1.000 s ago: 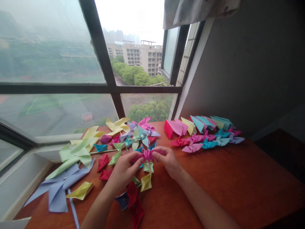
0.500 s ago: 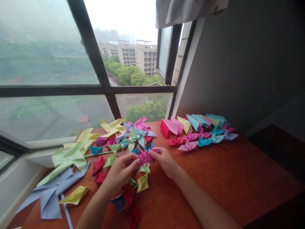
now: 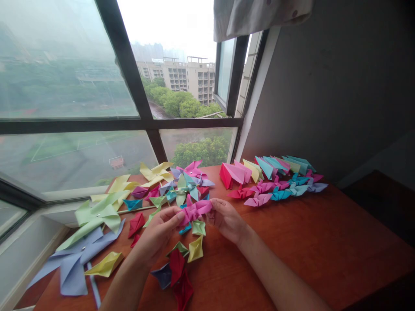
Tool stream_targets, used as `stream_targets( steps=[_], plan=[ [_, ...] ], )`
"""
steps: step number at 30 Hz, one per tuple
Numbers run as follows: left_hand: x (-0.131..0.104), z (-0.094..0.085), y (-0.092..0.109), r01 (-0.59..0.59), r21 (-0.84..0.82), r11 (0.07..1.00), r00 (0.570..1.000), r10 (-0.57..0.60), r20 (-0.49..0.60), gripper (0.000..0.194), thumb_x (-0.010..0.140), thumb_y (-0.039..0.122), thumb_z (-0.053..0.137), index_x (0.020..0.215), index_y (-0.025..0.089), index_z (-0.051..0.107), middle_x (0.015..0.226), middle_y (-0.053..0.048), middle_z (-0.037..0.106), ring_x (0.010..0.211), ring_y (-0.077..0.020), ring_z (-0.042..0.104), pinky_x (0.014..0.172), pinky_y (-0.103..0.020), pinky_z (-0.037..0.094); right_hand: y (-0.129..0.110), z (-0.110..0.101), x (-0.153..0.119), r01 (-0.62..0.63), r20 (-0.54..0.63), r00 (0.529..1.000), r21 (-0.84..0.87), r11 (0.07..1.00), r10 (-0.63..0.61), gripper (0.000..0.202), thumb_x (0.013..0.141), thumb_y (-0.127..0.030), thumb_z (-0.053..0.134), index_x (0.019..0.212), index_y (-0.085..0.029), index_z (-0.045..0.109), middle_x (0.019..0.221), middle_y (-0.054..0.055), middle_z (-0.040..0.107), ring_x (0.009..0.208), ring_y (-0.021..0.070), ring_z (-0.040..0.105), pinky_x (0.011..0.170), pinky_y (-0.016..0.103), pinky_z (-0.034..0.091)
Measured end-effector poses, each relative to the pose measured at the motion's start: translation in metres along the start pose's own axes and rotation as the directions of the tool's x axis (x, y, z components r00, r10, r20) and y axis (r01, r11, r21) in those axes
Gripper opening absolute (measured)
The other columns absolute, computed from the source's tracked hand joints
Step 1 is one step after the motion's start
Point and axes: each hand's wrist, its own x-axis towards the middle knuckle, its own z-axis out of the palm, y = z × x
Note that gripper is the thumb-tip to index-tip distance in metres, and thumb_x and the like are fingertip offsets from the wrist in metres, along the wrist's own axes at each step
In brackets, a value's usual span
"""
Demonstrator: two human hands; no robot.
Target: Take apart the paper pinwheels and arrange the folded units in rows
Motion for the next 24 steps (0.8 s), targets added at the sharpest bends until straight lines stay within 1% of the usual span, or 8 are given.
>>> stream_targets(
  steps=[3, 6, 12, 15, 18, 21, 23, 24],
  plan=[
    [0.000, -0.001, 0.000, 0.013, -0.028, 1.000, 1.000, -0.013, 0.005, 0.031, 0.071, 0.039, 0.083, 0.069, 0.014, 0.064, 0.068, -0.003, 0.062, 0.065, -0.0127, 0.055, 0.062, -0.023, 0.047, -0.003, 0.003, -0.001, 0.018, -0.033, 0.999, -0.030, 0.999, -0.019, 0.033, 0.074, -0.043, 0.081, 0.072, -0.015, 0.065, 0.062, -0.003, 0.057, 0.056, 0.0065, 0.048, 0.067, 0.024, 0.048],
    [0.000, -0.004, -0.002, 0.000, -0.073, 0.997, 1.000, -0.001, -0.015, 0.031, 0.071, 0.038, 0.083, 0.069, 0.014, 0.063, 0.067, -0.002, 0.060, 0.063, -0.0119, 0.053, 0.060, -0.023, 0.047, -0.006, 0.005, -0.002, 0.026, -0.075, 0.997, -0.054, 0.998, -0.030, 0.035, 0.071, -0.043, 0.084, 0.070, -0.015, 0.064, 0.062, -0.003, 0.057, 0.054, 0.0063, 0.047, 0.059, 0.021, 0.044],
    [0.001, -0.009, -0.007, -0.026, -0.127, 0.992, 0.999, 0.030, 0.024, 0.030, 0.075, 0.036, 0.081, 0.068, 0.014, 0.061, 0.065, 0.000, 0.058, 0.062, -0.0094, 0.051, 0.060, -0.019, 0.044, -0.003, 0.004, -0.003, 0.036, -0.043, 0.998, -0.029, 0.999, -0.037, 0.031, 0.074, -0.041, 0.082, 0.076, -0.015, 0.064, 0.065, -0.003, 0.057, 0.058, 0.0061, 0.049, 0.062, 0.020, 0.045],
    [0.001, -0.010, -0.006, -0.018, -0.123, 0.992, 0.999, 0.022, 0.037, 0.033, 0.074, 0.037, 0.081, 0.067, 0.014, 0.060, 0.064, 0.000, 0.058, 0.060, -0.0094, 0.051, 0.059, -0.019, 0.043, 0.001, 0.000, -0.001, 0.050, -0.065, 0.997, -0.017, 0.999, -0.051, 0.032, 0.076, -0.042, 0.080, 0.074, -0.016, 0.063, 0.065, -0.003, 0.057, 0.057, 0.0061, 0.048, 0.057, 0.019, 0.042],
    [0.002, -0.013, -0.006, -0.015, -0.039, 0.999, 1.000, 0.015, 0.015, 0.035, 0.074, 0.041, 0.081, 0.067, 0.014, 0.059, 0.064, 0.001, 0.057, 0.059, -0.0095, 0.051, 0.058, -0.019, 0.042, 0.002, -0.005, 0.002, 0.041, -0.116, 0.992, -0.025, 0.999, -0.043, 0.033, 0.074, -0.041, 0.081, 0.071, -0.016, 0.060, 0.063, -0.003, 0.056, 0.055, 0.0062, 0.047, 0.052, 0.019, 0.038],
    [0.004, -0.015, -0.006, -0.028, 0.105, 0.994, 0.998, 0.034, -0.060, 0.036, 0.075, 0.045, 0.078, 0.069, 0.015, 0.059, 0.064, 0.002, 0.056, 0.058, -0.0095, 0.050, 0.056, -0.019, 0.040, 0.001, -0.007, 0.006, 0.059, -0.213, 0.975, -0.056, 0.997, -0.069, 0.033, 0.072, -0.041, 0.081, 0.071, -0.017, 0.058, 0.066, -0.003, 0.057, 0.054, 0.0065, 0.045, 0.050, 0.020, 0.035],
    [0.005, -0.014, -0.005, -0.044, 0.195, 0.980, 0.990, 0.069, -0.124, 0.037, 0.075, 0.048, 0.076, 0.071, 0.015, 0.060, 0.065, 0.002, 0.057, 0.059, -0.0104, 0.050, 0.055, -0.019, 0.040, 0.000, -0.006, 0.006, 0.133, -0.274, 0.946, -0.165, 0.977, -0.175, 0.032, 0.073, -0.042, 0.078, 0.071, -0.017, 0.058, 0.068, -0.003, 0.057, 0.054, 0.0070, 0.044, 0.050, 0.020, 0.034],
    [0.005, -0.013, -0.004, -0.054, 0.234, 0.971, 0.984, 0.091, -0.152, 0.037, 0.075, 0.049, 0.076, 0.073, 0.015, 0.061, 0.067, 0.001, 0.058, 0.060, -0.0110, 0.051, 0.055, -0.020, 0.040, -0.001, -0.004, 0.005, 0.180, -0.281, 0.925, -0.268, 0.946, -0.256, 0.030, 0.075, -0.042, 0.075, 0.072, -0.018, 0.059, 0.068, -0.002, 0.057, 0.055, 0.0075, 0.044, 0.051, 0.021, 0.035]
  ],
)
